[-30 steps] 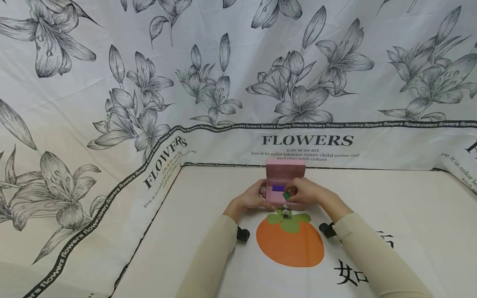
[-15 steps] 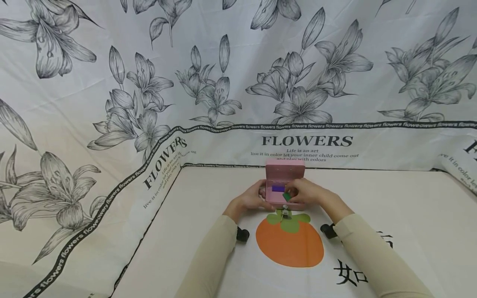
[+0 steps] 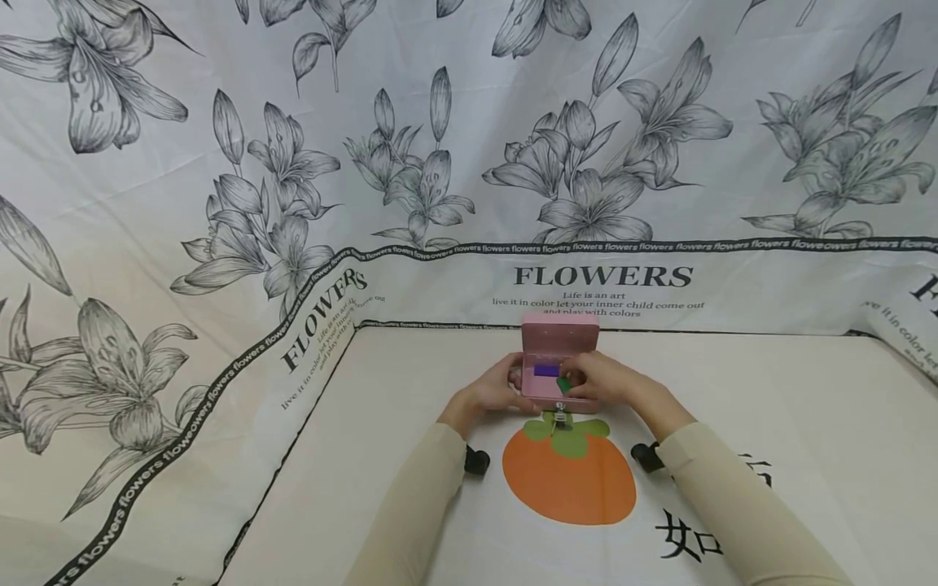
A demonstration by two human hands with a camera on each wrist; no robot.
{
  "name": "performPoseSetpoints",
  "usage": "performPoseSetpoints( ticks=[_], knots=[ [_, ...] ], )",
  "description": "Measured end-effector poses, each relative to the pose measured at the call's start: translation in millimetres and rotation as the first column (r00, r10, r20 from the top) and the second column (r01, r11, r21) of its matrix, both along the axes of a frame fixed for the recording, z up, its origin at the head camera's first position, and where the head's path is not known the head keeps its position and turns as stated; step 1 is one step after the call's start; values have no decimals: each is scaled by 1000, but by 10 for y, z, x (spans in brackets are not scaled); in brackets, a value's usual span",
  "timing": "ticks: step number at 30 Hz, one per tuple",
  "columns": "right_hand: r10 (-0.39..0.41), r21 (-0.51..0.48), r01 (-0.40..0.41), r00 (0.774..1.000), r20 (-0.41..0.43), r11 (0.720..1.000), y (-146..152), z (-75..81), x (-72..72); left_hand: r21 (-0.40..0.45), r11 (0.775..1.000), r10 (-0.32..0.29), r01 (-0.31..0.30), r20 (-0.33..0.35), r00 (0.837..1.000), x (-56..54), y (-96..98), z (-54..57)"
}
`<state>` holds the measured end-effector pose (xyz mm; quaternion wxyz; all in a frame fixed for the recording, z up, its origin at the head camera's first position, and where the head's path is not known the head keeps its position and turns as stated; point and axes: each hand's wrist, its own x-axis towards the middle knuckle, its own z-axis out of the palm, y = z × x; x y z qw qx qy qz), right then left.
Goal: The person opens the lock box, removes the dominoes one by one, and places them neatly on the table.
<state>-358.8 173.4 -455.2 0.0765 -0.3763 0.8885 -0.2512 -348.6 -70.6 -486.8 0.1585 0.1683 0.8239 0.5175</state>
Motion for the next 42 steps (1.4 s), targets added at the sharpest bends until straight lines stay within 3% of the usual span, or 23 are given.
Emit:
performPoseSetpoints(
  ticks=[23,34,42],
  knots=[
    [-142,-126,149,988,58,981,66,1,39,9,1000,-3,3,-2,1000,-25,-1,-6],
    [-197,-192,195,980,9,962,108,90,111,47,999,-7,7,1,1000,-3,-8,0],
    [-232,-239,224,973,-2,945,131,124,150,22,1000,10,-10,8,1000,-15,11,-8]
  ],
)
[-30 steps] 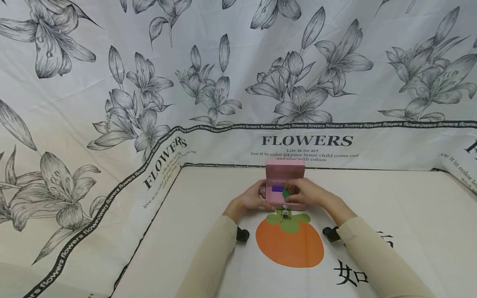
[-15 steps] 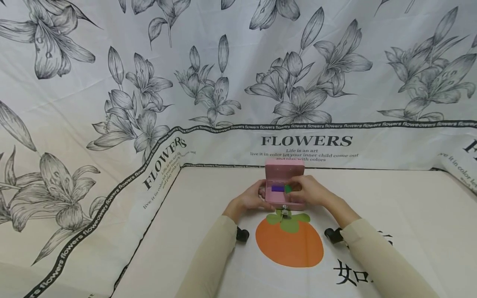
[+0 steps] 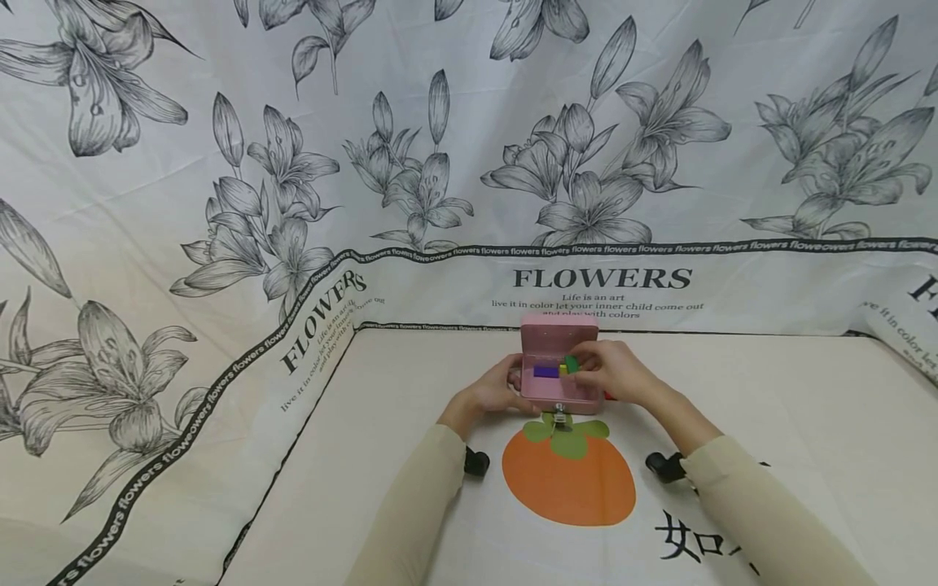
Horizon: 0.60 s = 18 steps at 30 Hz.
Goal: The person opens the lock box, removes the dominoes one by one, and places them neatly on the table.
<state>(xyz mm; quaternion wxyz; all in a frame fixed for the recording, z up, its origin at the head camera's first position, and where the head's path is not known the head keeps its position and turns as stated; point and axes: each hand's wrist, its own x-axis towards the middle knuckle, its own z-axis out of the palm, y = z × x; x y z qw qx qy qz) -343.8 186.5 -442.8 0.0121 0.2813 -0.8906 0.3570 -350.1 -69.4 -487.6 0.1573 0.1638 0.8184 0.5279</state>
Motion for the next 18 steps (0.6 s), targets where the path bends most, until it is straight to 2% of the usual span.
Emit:
performPoseSetpoints(
  ticks=[11,18],
  knots=[
    [-25,27,25,1000,-14,999,106,50,99,-21,1000,11,-11,-7,1000,17,10,11],
    [-39,52,38,999,20,998,203,51,147,-7,1000,10,-10,-18,1000,8,5,-18]
  ],
)
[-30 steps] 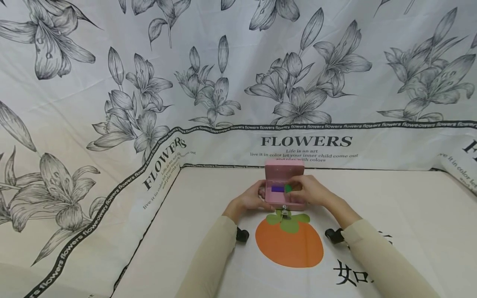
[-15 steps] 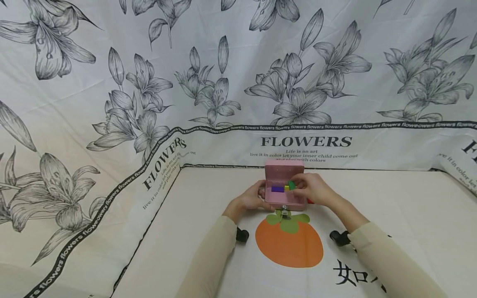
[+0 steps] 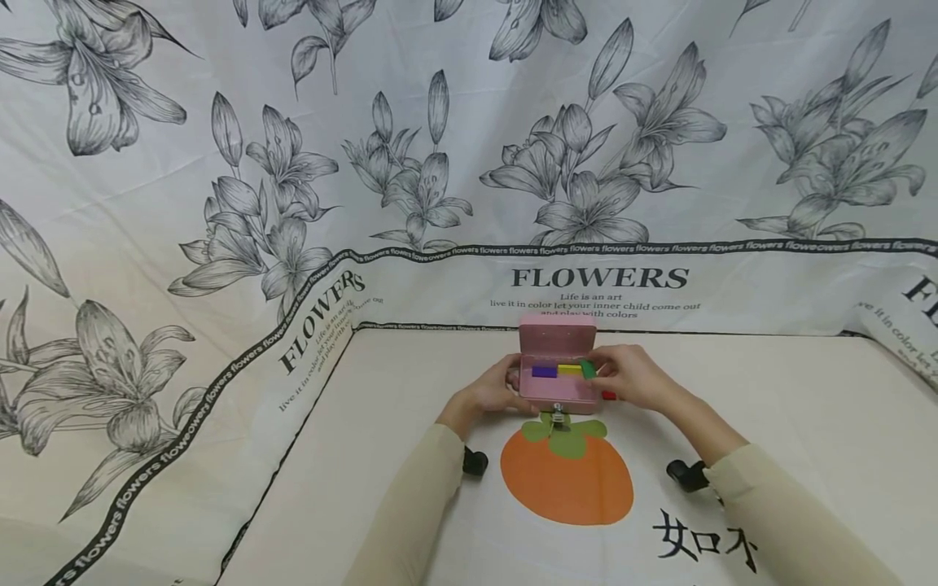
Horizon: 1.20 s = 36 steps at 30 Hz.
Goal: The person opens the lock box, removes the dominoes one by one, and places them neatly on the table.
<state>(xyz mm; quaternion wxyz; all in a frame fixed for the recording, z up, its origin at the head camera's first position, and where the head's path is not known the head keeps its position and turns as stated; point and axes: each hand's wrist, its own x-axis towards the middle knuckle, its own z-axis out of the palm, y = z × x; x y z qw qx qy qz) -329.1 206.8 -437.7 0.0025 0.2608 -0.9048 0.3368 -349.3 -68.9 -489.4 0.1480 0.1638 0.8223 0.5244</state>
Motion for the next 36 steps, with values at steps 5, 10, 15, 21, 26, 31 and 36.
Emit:
performPoseSetpoints(
  ticks=[5,10,15,21,26,31,36],
  knots=[
    [-12,7,12,1000,9,1000,97,-17,45,-12,1000,-1,1,10,1000,-10,2,-12],
    [-19,22,19,1000,-7,1000,185,-43,75,-15,1000,5,-4,20,1000,-13,5,-13],
    [-14,21,15,999,-32,1000,274,-68,101,-23,1000,7,-7,16,1000,-13,2,-22],
    [-36,54,38,999,-32,998,384,-78,134,-31,1000,6,-6,9,1000,-10,-5,-24],
    [-59,84,63,997,-50,994,474,-71,159,-33,999,-1,2,9,1000,2,-11,1],
    [-81,110,86,995,-51,990,574,-72,183,-34,999,2,-1,16,1000,11,-14,19],
    [-100,124,103,994,-37,987,677,-71,201,-25,1000,3,-2,19,1000,12,-13,18]
  ],
)
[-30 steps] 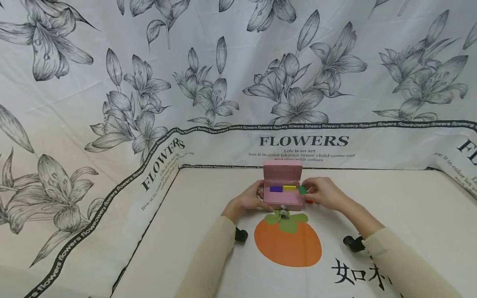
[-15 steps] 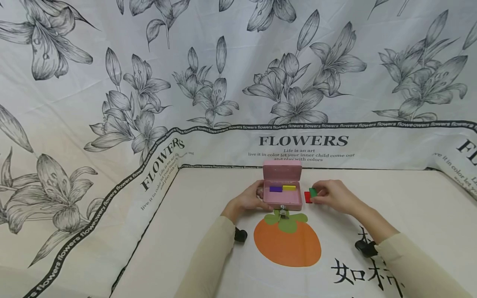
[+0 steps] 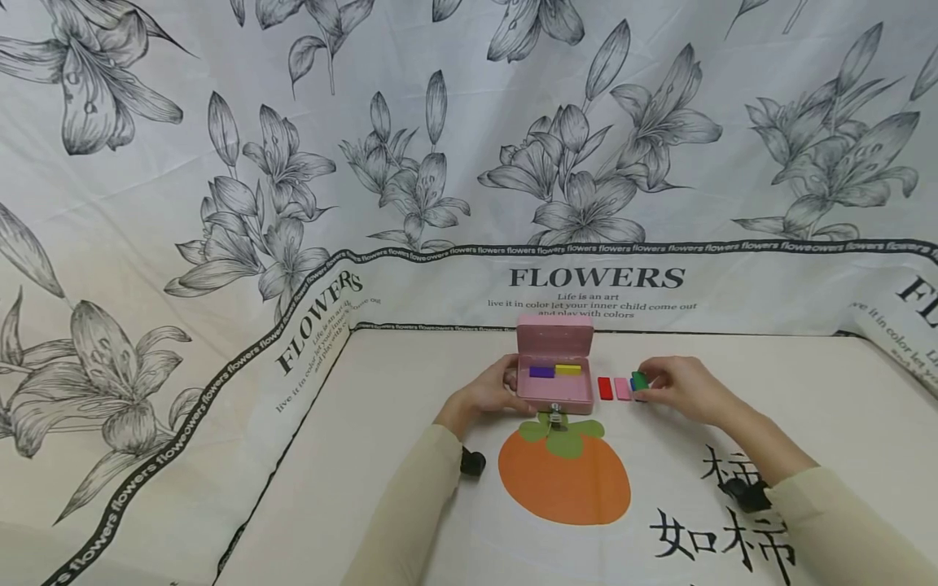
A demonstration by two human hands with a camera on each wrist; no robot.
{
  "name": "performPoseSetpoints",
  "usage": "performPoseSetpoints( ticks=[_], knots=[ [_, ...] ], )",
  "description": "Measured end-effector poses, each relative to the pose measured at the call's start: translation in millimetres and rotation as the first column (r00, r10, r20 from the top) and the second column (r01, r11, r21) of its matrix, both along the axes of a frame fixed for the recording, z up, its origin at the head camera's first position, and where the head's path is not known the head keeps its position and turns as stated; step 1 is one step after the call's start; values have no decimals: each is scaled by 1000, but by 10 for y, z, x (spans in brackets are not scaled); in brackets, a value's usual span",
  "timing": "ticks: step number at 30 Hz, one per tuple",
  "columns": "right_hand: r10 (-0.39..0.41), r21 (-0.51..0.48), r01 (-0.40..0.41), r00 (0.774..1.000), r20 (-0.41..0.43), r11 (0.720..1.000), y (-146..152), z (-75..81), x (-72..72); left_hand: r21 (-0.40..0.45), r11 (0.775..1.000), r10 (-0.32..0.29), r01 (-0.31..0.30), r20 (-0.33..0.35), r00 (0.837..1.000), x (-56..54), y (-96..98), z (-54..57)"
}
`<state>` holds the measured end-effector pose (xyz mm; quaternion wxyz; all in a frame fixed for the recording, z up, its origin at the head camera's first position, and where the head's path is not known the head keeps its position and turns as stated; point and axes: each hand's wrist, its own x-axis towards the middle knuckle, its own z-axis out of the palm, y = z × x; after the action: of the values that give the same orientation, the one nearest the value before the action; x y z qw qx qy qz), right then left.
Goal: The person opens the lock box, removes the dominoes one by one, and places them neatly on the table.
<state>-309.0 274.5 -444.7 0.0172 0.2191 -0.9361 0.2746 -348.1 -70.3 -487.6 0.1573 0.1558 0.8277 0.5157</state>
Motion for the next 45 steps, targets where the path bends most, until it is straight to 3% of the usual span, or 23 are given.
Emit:
performPoseSetpoints(
  ticks=[12,28,45],
  knots=[
    [-20,5,20,1000,14,1000,219,-64,11,17,1000,6,-6,10,1000,0,11,-9],
    [-64,25,62,995,73,998,285,-237,-129,-11,1000,12,-12,5,1000,-3,0,-20],
    [-58,62,51,992,114,997,280,-207,-198,-12,1000,10,-10,-5,1000,-25,8,-7]
  ],
)
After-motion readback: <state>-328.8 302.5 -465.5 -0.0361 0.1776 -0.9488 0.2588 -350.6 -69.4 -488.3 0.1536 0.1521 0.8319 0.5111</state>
